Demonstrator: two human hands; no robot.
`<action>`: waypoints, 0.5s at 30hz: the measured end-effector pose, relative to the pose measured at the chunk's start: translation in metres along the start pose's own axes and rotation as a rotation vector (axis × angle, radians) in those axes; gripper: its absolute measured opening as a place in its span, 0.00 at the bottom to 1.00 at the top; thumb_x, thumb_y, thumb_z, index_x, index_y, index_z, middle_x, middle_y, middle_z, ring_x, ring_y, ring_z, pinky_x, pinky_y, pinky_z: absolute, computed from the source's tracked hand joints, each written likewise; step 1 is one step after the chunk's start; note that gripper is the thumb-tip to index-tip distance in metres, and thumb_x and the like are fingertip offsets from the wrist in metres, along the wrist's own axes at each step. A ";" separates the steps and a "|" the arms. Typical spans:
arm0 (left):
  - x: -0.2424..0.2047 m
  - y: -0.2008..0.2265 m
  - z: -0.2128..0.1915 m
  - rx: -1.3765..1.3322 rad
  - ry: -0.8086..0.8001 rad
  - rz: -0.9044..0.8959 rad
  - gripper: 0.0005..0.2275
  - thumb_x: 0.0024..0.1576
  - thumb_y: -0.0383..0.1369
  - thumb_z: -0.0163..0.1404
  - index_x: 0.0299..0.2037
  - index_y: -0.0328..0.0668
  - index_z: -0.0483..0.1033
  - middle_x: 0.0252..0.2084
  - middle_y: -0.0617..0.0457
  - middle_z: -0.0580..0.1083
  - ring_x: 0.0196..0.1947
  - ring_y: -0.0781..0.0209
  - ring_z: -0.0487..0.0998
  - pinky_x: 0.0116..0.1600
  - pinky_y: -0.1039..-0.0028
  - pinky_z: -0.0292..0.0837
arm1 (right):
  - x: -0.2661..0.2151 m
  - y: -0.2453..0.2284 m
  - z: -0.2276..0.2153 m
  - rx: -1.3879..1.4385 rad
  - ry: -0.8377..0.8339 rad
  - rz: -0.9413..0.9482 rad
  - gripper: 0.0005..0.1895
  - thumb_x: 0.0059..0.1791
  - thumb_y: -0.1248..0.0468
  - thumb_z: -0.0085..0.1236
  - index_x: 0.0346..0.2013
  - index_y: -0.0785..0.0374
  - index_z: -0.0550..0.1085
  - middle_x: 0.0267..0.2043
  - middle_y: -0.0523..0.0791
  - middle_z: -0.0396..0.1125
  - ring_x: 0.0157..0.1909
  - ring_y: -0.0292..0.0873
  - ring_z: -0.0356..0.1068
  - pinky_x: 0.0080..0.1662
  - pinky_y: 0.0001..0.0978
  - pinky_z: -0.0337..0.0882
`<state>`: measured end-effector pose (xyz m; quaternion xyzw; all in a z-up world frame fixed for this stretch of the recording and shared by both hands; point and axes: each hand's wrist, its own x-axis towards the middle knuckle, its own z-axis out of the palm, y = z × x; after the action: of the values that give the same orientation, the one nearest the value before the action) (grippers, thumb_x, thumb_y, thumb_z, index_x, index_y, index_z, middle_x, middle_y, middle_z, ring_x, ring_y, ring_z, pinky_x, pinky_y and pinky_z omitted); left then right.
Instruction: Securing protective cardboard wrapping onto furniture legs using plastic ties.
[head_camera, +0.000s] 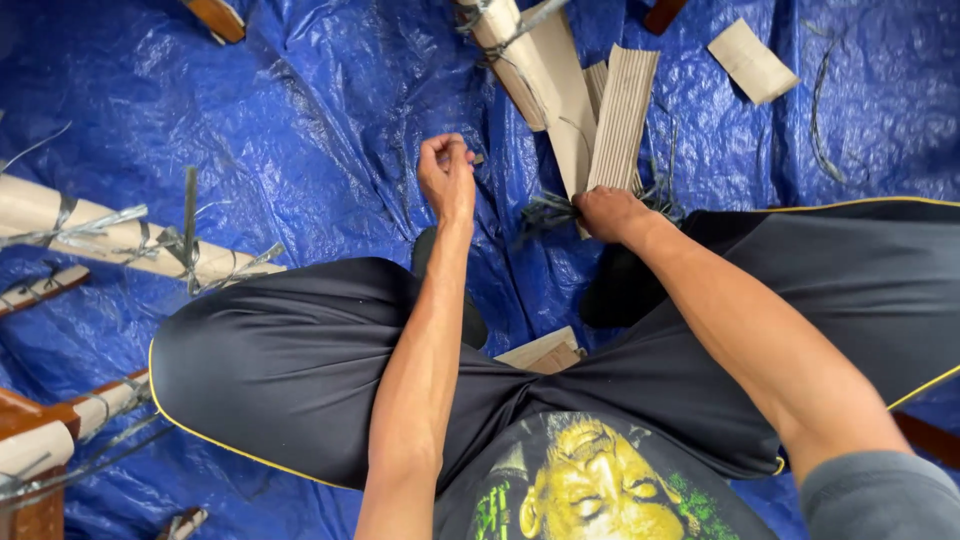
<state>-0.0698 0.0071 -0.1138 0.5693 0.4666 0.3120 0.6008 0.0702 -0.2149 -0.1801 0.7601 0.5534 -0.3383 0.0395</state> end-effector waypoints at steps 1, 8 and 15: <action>0.007 0.019 -0.002 -0.008 0.016 0.002 0.03 0.62 0.28 0.51 0.41 0.36 0.73 0.34 0.55 0.76 0.32 0.70 0.76 0.35 0.79 0.71 | -0.005 -0.009 -0.026 -0.013 -0.002 -0.011 0.17 0.52 0.54 0.57 0.45 0.65 0.75 0.43 0.56 0.75 0.50 0.59 0.75 0.52 0.49 0.75; 0.033 0.153 -0.036 -0.067 0.055 0.314 0.03 0.64 0.27 0.51 0.41 0.36 0.74 0.35 0.55 0.76 0.31 0.71 0.76 0.37 0.80 0.73 | -0.076 -0.088 -0.209 0.133 0.005 -0.219 0.16 0.52 0.54 0.55 0.45 0.62 0.75 0.35 0.57 0.74 0.43 0.62 0.74 0.46 0.54 0.72; -0.004 0.285 -0.045 0.284 -0.451 0.629 0.05 0.68 0.29 0.54 0.43 0.35 0.80 0.35 0.56 0.76 0.34 0.71 0.74 0.40 0.77 0.72 | -0.132 -0.111 -0.306 0.229 0.080 -0.222 0.15 0.52 0.54 0.54 0.42 0.65 0.75 0.26 0.59 0.72 0.35 0.64 0.72 0.39 0.55 0.68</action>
<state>-0.0683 0.0656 0.1690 0.8154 0.1649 0.2803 0.4789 0.0967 -0.1469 0.1638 0.7068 0.5928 -0.3708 -0.1072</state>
